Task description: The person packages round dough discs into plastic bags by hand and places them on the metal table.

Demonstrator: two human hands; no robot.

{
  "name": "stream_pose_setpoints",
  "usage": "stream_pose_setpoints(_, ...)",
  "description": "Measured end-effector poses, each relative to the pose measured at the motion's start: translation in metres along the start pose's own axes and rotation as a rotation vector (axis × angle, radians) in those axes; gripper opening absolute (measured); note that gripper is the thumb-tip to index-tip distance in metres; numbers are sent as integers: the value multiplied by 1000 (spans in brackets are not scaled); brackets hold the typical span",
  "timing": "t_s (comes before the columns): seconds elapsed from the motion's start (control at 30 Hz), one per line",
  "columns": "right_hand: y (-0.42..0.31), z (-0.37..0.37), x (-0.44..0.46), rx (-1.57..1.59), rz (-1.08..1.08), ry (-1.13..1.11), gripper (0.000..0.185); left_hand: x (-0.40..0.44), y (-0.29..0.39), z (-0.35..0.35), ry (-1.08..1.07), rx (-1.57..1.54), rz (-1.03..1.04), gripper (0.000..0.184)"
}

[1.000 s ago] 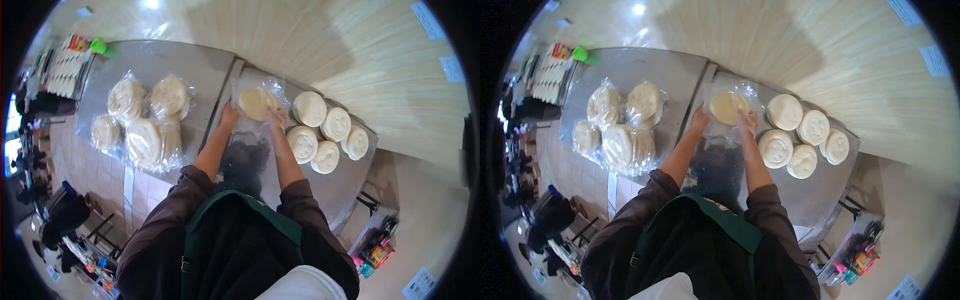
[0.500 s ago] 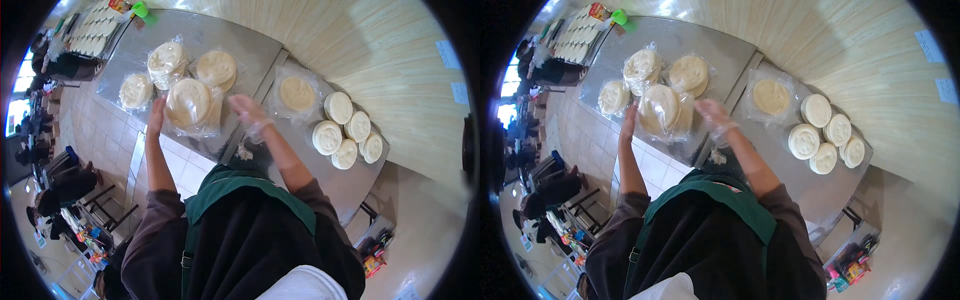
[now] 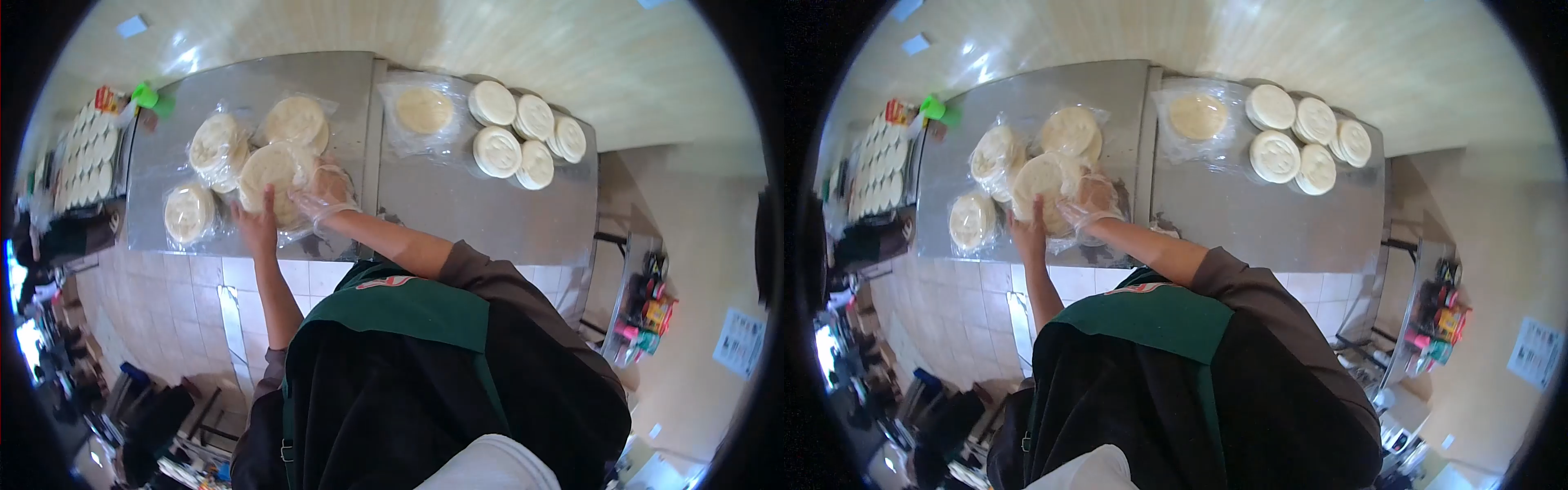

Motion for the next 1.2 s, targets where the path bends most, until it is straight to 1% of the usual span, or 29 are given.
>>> stream_pose_setpoints(0.03, -14, -17, -10, 38, 9, 35, 75, -3, 16, -6, 27, 135, 87, 74)
stream_pose_setpoints(0.07, -21, -28, -17, 76, 13, 69, 76, -7, 30, -11, 85, 141, 121, 77)
stream_pose_setpoints(0.13, -18, -25, -18, 93, -50, 105, 80, -18, 53, -19, 213, 152, 180, 84)
stream_pose_setpoints(0.17, -17, -23, -16, 101, -86, 120, 82, -14, 39, -17, 121, 212, 175, 90)
stream_pose_setpoints(0.27, -21, -31, -20, 87, -17, 0, 89, -14, 45, -15, 50, 477, 64, 86)
stream_pose_setpoints(0.37, -28, -58, -31, 37, -71, -98, 89, -25, 79, -27, 152, 527, 201, 78)
stream_pose_setpoints(0.47, -29, -82, -53, 1676, -122, -646, 84, -45, 126, -26, -232, -630, -19, 61)
stream_pose_setpoints(0.5, -17, -94, -63, 1605, -76, -752, 81, -55, 135, -24, -283, -728, -37, 45)
stream_pose_setpoints(0.57, 12, -124, -88, 1453, 18, -954, 75, -68, 179, 0, -678, -463, 464, 42)
stream_pose_setpoints(0.6, 22, -134, -98, 1250, -65, -953, 71, -80, 195, 14, -867, -309, 707, 41)
stream_pose_setpoints(0.67, 41, -152, -116, 846, -222, -925, 65, -99, 236, 43, -847, -80, 1025, 52)
stream_pose_setpoints(0.77, 79, -195, -108, 919, -118, -507, 62, -95, 244, 73, -494, -292, 702, 50)
stream_pose_setpoints(0.83, 110, -234, -109, 866, -91, -41, 52, -96, 227, 99, -656, -728, 164, 47)
stream_pose_setpoints(0.87, 118, -242, -111, 883, -90, 0, 49, -98, 215, 111, -717, -936, -117, 45)
stream_pose_setpoints(0.9, 127, -249, -114, 899, -86, 41, 45, -105, 213, 122, -925, -1068, -297, 41)
stream_pose_setpoints(1.0, 141, -259, -124, 919, -112, 141, 32, -123, 221, 140, -858, -855, -103, 38)
stream_pose_setpoints(1.03, 147, -264, -126, 917, -128, 171, 27, -127, 233, 142, -779, -609, 119, 33)
stream_pose_setpoints(1.13, 179, -277, -128, 1021, -35, 229, 18, -134, 241, 153, -820, -792, -43, 32)
stream_pose_setpoints(1.2, 192, -295, -131, 1055, -78, 325, 14, -136, 245, 153, -797, -805, -28, 32)
Point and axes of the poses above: each hand's wrist, its own x-axis towards the middle knuckle, its own z-axis out of the palm, y = z × x, the point moved 6 cm from there along x, towards the middle knuckle, and after that the axes turned 7 degrees about -x, right-handed, at the moved point
